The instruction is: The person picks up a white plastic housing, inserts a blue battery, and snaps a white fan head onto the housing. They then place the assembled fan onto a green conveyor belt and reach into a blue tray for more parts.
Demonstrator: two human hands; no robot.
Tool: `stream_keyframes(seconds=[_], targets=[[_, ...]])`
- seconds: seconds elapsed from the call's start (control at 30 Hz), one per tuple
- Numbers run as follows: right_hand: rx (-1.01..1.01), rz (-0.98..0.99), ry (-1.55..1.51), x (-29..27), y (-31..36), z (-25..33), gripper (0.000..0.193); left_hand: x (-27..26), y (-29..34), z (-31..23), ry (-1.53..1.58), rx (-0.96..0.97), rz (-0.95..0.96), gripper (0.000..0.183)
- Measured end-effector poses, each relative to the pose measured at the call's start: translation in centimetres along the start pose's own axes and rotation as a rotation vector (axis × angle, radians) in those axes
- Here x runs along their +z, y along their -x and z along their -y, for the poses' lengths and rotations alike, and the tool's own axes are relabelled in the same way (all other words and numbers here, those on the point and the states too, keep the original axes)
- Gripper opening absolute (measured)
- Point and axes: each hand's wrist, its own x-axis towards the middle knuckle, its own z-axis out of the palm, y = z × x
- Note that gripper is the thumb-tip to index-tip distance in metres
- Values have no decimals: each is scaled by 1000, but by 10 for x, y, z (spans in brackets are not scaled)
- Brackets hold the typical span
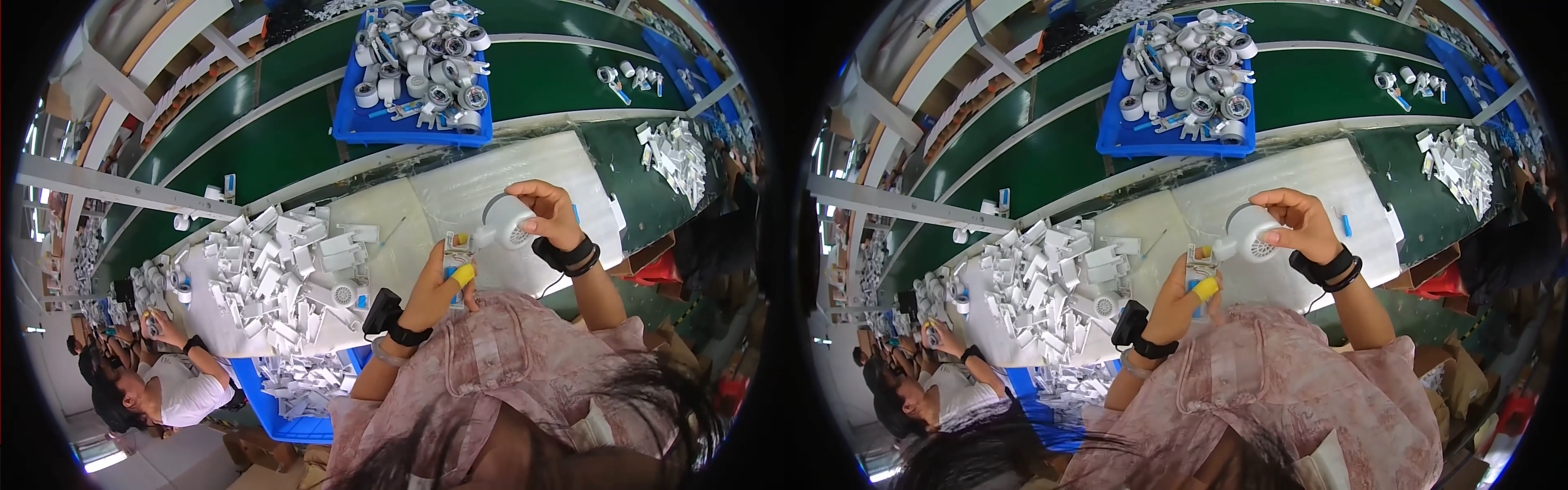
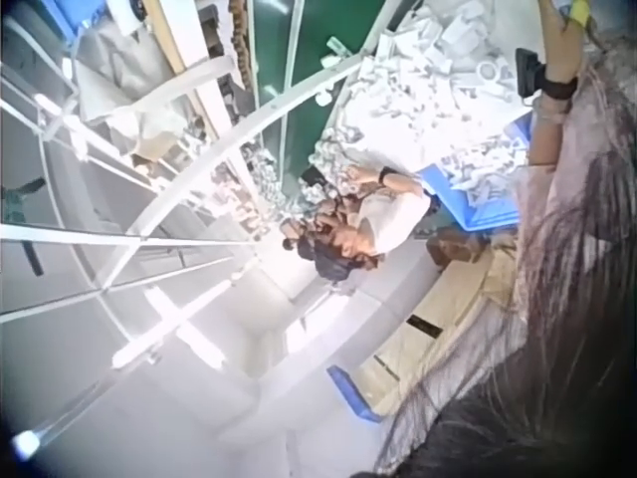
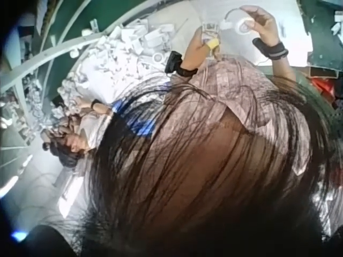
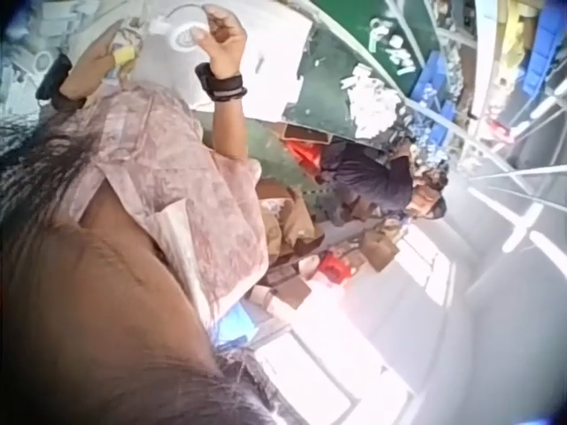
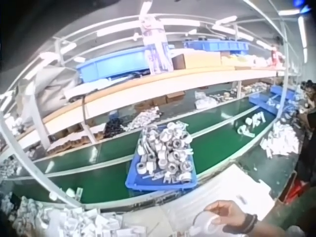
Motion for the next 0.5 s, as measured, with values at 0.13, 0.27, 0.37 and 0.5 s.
stream_keyframes(seconds=[0.13,0.27,0.37,0.5], targets=[[-50,111,248,3,-21,22,45,1,2,2,1,-7,35,49],[-96,313,459,14,-46,41,39,-1,4,3,-104,-20,110,45],[-18,452,613,20,-65,49,41,-4,7,4,-121,-33,130,44],[114,518,636,27,-83,49,39,-1,7,1,-111,4,131,38]])
